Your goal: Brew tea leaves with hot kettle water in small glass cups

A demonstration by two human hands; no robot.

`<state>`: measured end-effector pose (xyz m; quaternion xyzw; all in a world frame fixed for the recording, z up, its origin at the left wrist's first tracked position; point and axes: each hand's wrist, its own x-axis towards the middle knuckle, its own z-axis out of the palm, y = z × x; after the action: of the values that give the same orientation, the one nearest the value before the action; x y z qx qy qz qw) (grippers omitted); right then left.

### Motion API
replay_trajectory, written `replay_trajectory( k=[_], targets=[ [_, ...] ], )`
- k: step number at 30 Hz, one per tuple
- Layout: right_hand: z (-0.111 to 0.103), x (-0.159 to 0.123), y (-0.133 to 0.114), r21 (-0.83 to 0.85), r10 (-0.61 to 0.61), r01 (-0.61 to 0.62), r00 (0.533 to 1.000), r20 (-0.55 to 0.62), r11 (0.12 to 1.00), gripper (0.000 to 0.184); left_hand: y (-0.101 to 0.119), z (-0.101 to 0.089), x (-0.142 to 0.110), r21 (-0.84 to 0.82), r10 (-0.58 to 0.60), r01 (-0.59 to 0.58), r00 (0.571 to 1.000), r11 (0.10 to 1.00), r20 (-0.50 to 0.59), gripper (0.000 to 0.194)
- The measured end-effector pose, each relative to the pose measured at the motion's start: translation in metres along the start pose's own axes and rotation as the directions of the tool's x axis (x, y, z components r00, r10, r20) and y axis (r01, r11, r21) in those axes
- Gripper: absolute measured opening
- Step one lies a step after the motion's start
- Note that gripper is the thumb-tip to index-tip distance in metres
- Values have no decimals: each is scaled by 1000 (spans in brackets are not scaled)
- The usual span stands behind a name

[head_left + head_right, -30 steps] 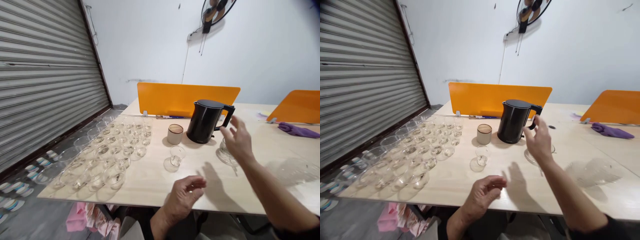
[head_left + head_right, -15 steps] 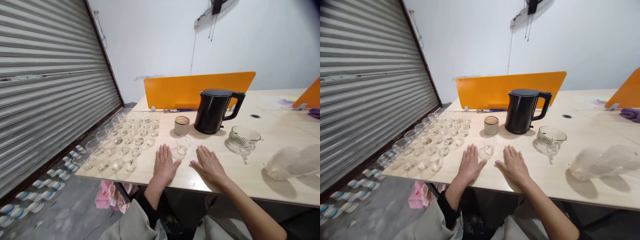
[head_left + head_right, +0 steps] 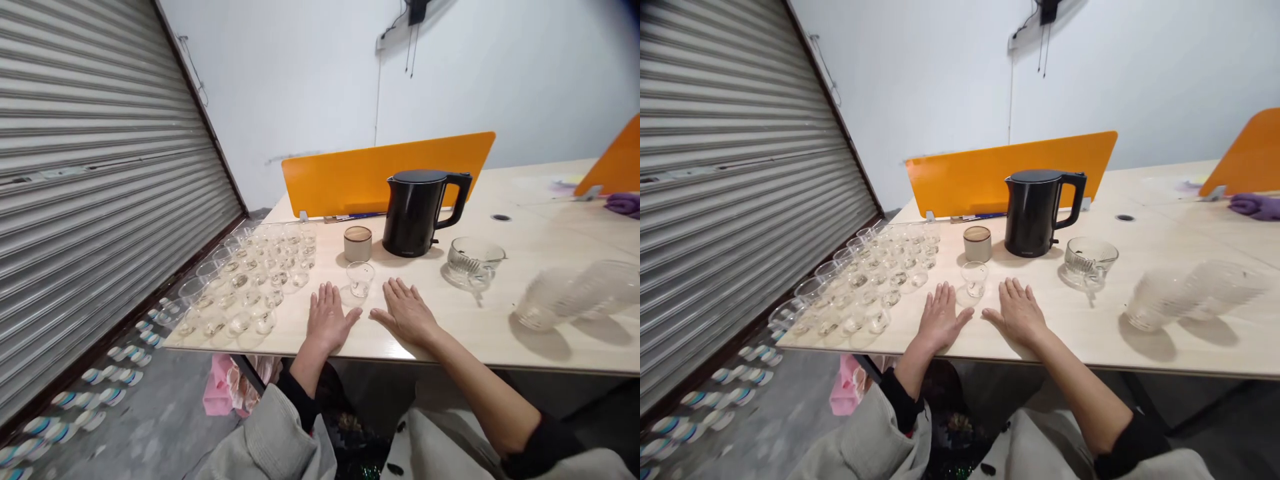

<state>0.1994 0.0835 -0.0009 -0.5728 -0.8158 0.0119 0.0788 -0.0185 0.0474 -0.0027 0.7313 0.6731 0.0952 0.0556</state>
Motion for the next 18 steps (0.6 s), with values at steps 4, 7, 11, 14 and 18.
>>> replay_trajectory(
  k=[4,7,11,14,18],
  targets=[
    [1,-1,1,7,5,-5,1000,-1,1000,98,0,0,0,5,8,-8,1000,1000,-10,91],
    [0,-2,0,0,2,-2,1000,6,1000,98,0,-1,1,21,5,-5,1000,1000,-8,82],
    [-5,-4,-2,-41,-3,4,1000,24,999,97,1,-2,1,47,15,-14,1000,999,-16,72],
    [-5,-4,-3,-46,0,1,1000,24,999,95,0,-1,1,49,26,-24,999,999,-23,71],
    [-3,-2,-2,-33,14,-13,1000,25,999,91,0,-3,2,49,21,-21,1000,999,-3,71]
  ],
)
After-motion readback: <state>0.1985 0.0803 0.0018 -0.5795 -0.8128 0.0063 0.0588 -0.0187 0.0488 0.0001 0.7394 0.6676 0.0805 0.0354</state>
